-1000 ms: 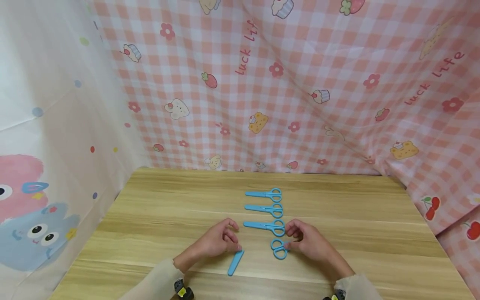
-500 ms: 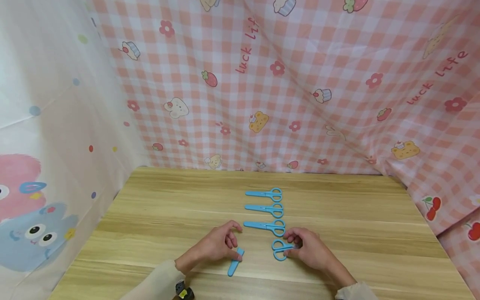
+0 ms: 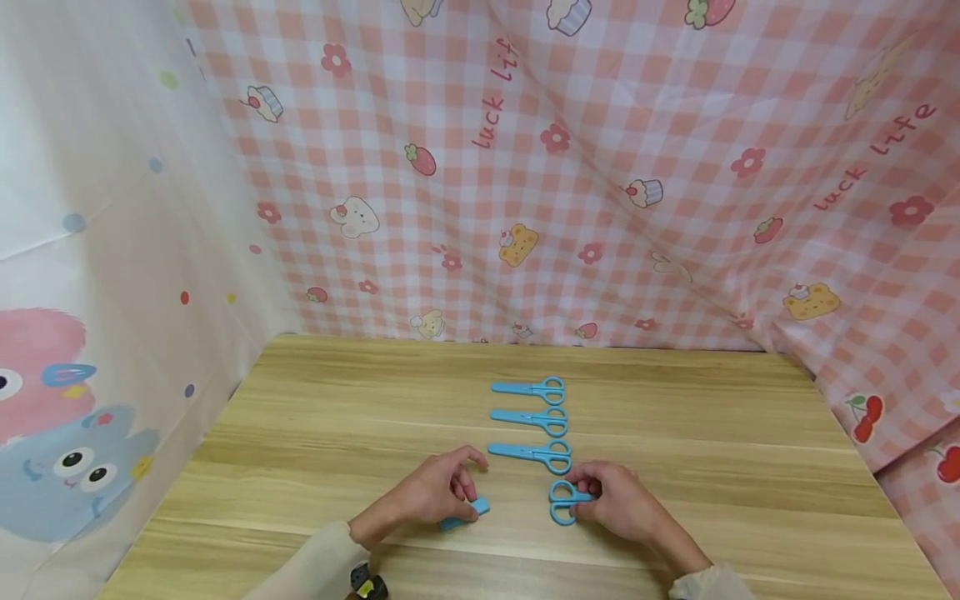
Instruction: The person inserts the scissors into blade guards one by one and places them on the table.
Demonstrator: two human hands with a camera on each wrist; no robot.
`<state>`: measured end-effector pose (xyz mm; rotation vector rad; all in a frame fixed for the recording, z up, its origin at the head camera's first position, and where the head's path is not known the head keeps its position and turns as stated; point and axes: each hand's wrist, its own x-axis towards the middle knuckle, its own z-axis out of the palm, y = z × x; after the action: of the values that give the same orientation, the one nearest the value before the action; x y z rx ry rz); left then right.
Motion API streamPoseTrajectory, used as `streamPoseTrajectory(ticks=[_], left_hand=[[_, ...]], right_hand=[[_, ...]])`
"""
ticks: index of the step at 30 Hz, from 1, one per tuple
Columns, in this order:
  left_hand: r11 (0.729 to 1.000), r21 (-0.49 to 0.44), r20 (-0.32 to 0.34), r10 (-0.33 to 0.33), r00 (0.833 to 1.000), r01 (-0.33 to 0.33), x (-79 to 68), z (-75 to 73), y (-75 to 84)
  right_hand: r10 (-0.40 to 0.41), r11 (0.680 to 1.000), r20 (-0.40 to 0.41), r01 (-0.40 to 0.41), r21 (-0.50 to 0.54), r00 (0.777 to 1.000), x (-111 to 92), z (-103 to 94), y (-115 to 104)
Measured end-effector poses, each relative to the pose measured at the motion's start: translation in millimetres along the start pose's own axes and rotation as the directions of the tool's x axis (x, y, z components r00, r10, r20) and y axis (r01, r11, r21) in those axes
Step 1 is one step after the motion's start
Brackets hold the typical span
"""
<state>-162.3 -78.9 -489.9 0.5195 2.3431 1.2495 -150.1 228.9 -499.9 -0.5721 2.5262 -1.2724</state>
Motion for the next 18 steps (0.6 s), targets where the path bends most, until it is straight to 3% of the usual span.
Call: streamPoseTrajectory(ticks=[9,18], left_hand=[[0.999,0.039,0.009,0.0,1.0,0.0,-0.5,0.5,0.1],[0.999,0.048,-0.014,-0.012,1.0,0.013,-2.8,1.2,3.1]], right_hand=[[-0.097,0.995,0.046,0.096,0.027,0.994,-1.4,-3.0,1.2],[-0.108,0.983,0.124,0.087,0.163,0.986,-0.8,-9.1,4.7]])
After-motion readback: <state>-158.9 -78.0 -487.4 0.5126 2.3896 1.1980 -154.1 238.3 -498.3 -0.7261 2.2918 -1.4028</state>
